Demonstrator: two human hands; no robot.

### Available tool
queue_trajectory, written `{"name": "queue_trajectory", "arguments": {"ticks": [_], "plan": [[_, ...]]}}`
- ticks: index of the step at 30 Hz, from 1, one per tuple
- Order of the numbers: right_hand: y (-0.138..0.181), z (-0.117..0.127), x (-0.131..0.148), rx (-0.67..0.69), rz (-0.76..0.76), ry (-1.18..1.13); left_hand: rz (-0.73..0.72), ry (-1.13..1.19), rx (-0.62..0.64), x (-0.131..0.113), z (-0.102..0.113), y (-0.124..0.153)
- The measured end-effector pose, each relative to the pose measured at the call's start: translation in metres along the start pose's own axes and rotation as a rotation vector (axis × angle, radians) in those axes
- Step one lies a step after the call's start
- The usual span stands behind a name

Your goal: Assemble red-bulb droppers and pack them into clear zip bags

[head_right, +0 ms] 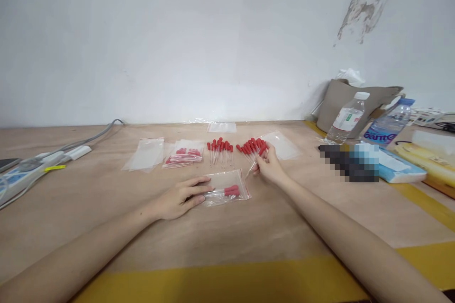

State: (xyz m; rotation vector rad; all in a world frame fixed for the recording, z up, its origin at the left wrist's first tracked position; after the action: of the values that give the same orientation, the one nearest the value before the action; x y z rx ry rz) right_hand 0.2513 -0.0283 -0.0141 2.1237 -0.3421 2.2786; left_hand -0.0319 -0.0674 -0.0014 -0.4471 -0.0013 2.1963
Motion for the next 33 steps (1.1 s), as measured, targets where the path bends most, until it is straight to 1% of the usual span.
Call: {"name": "queue_trajectory", "arguments": {"ticks": [2, 5, 8, 12, 16, 20, 23, 26, 27, 29, 33], "plan": [[0.005, -0.005, -0.005, -0.024, -0.041, -0.107, -0.001, -0.006, -0.003, 0.000, 0.000, 0.000], [0.012, -0.015, -0.008, -0.042, -0.092, -0.203, 0.005, -0.012, -0.006, -0.001, 0.001, 0.000], [0.019, -0.021, -0.006, -0.018, -0.149, -0.266, 0.009, -0.008, -0.029, -0.002, 0.001, 0.000], [0.028, -0.019, -0.005, 0.048, -0.161, -0.253, 0.000, 0.011, -0.060, -0.002, 0.001, 0.000], [0.030, -0.015, -0.005, 0.054, -0.143, -0.299, 0.008, 0.008, -0.051, -0.002, 0.001, 0.000], [0.030, -0.014, -0.006, 0.114, -0.191, -0.340, 0.014, 0.010, -0.046, -0.003, 0.001, 0.000], [0.031, -0.012, -0.006, 0.222, -0.171, -0.198, 0.013, 0.020, -0.052, -0.003, 0.001, 0.000], [0.031, -0.010, -0.005, 0.365, -0.068, 0.065, 0.012, 0.028, -0.057, -0.003, 0.001, 0.000], [0.031, -0.010, -0.005, 0.394, -0.032, 0.128, 0.012, 0.030, -0.057, -0.002, 0.001, -0.001], [0.032, -0.011, -0.004, 0.412, 0.020, 0.183, 0.010, 0.030, -0.058, -0.001, 0.000, -0.001], [0.033, -0.017, -0.003, 0.415, 0.074, 0.205, 0.017, 0.022, -0.056, 0.000, -0.001, -0.001]]}}
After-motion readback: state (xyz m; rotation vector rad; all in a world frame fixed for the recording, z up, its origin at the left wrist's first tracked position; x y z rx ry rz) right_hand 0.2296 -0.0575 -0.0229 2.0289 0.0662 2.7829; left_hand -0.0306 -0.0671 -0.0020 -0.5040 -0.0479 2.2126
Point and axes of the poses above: each hand's wrist, its own y-axis away from the middle knuckle, its own z-axis out of the back of the hand, x = y × z, the point moved 1 cm from there along -y, towards the middle knuckle, and after that the axes turned 4 degrees about -y, right-handed, at the moved point
